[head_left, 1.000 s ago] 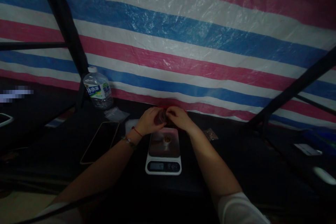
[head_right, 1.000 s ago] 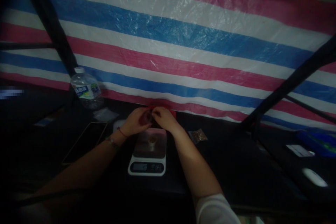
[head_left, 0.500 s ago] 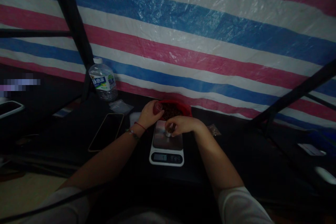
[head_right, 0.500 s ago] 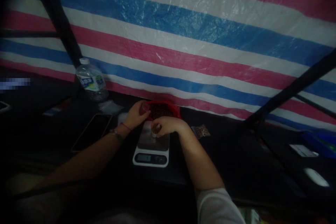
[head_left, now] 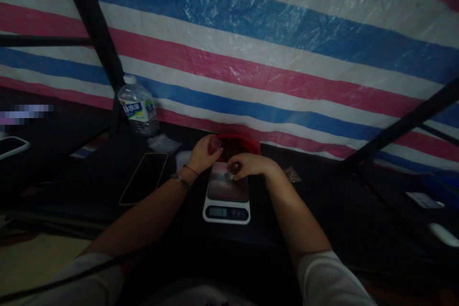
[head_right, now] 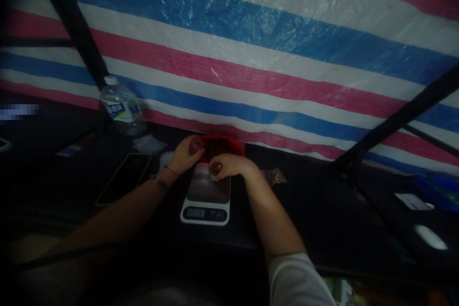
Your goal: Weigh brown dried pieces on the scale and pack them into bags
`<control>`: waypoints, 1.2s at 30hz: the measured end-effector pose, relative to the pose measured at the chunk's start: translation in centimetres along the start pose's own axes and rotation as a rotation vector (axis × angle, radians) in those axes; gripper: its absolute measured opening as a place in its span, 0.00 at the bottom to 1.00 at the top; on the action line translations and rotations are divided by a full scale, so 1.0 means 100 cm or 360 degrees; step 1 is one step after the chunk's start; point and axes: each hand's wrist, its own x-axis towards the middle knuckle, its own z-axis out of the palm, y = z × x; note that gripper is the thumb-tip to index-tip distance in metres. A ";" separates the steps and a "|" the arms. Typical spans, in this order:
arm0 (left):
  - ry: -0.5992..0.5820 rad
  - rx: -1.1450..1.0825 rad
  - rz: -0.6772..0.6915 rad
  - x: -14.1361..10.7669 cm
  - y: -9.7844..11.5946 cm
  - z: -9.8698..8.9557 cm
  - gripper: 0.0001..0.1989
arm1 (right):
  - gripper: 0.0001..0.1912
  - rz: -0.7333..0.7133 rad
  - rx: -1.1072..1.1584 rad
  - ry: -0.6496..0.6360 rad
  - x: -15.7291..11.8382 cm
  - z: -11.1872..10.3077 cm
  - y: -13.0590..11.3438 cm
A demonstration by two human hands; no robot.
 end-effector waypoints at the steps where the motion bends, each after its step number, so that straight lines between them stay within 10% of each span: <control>1: 0.0000 0.0003 0.0004 0.000 0.000 0.000 0.22 | 0.22 0.0016 -0.0015 -0.0022 0.000 0.000 0.001; 5: 0.0026 0.0009 0.0048 0.000 0.000 0.001 0.23 | 0.30 0.0041 0.0069 0.0119 -0.012 -0.011 0.006; 11: -0.0058 0.0018 0.0041 -0.001 0.006 0.000 0.23 | 0.15 0.0252 -0.0184 0.0626 -0.002 -0.010 0.030; 17: -0.0106 -0.0032 0.0053 -0.003 0.010 0.000 0.24 | 0.23 0.0508 -0.0469 0.0584 0.033 0.020 0.054; 36: -0.0184 -0.0107 0.0129 -0.003 0.010 0.002 0.19 | 0.20 0.0600 -0.0565 0.0573 0.031 0.019 0.069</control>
